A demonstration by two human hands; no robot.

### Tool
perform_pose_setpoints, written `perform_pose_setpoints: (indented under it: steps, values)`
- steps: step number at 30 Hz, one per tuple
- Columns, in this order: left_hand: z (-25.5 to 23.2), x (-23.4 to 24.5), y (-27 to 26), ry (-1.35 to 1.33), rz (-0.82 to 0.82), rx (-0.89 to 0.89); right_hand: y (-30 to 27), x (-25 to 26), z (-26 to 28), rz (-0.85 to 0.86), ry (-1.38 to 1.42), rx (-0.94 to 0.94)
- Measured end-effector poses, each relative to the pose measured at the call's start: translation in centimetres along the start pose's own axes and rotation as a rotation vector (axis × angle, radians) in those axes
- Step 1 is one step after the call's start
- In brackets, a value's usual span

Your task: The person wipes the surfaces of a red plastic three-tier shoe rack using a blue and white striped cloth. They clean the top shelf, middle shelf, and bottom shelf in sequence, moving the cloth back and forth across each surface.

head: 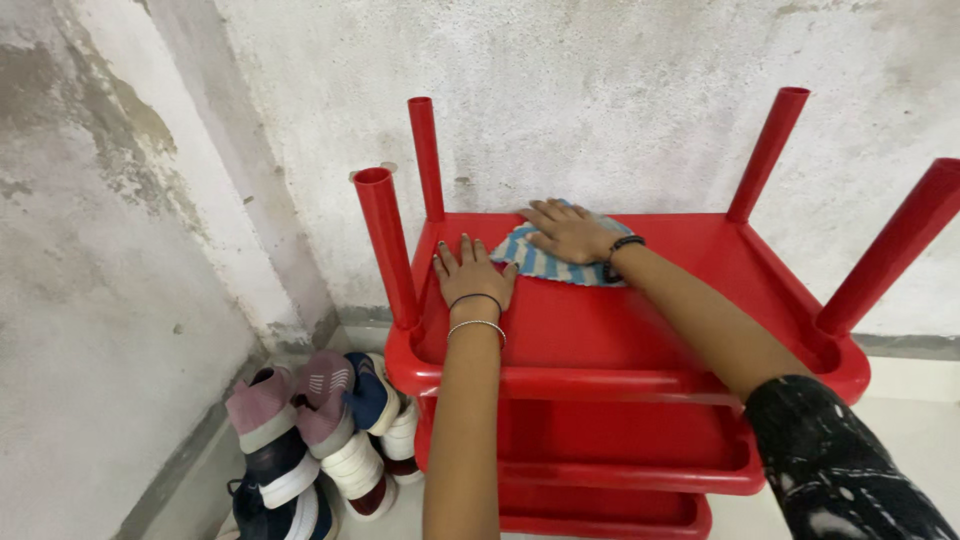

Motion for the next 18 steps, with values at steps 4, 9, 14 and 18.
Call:
perform_pose_setpoints:
  steps: [4, 9, 14, 18]
  values:
    - [0.2, -0.1, -0.2, 0.027, 0.023, -0.007, -6.1, 2.2, -6.1, -0.024, -0.029, -0.117]
    - [0.1, -0.5, 0.2, 0.069, 0.062, -0.003, -11.2, 3.0, -11.4, -0.047, -0.046, -0.386]
    - [0.2, 0.3, -0.5, 0.046, 0.05, -0.016, -14.9, 2.5, -12.7, -0.11, -0.021, -0.5]
    - [0.9, 1.9, -2.3, 0.03, 0.318, -0.1, -18.3, 2.6, -10.8, -0.014, -0.028, -0.528]
Point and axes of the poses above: each hand's wrist, its own y-axis towards the middle knuckle, its own x-axis out of the back of the hand, z = x × y, the point moved 4 cm from there along y, towards the middle knuckle, and after that the axes turned 9 degrees about y, right-handed, at the moved point
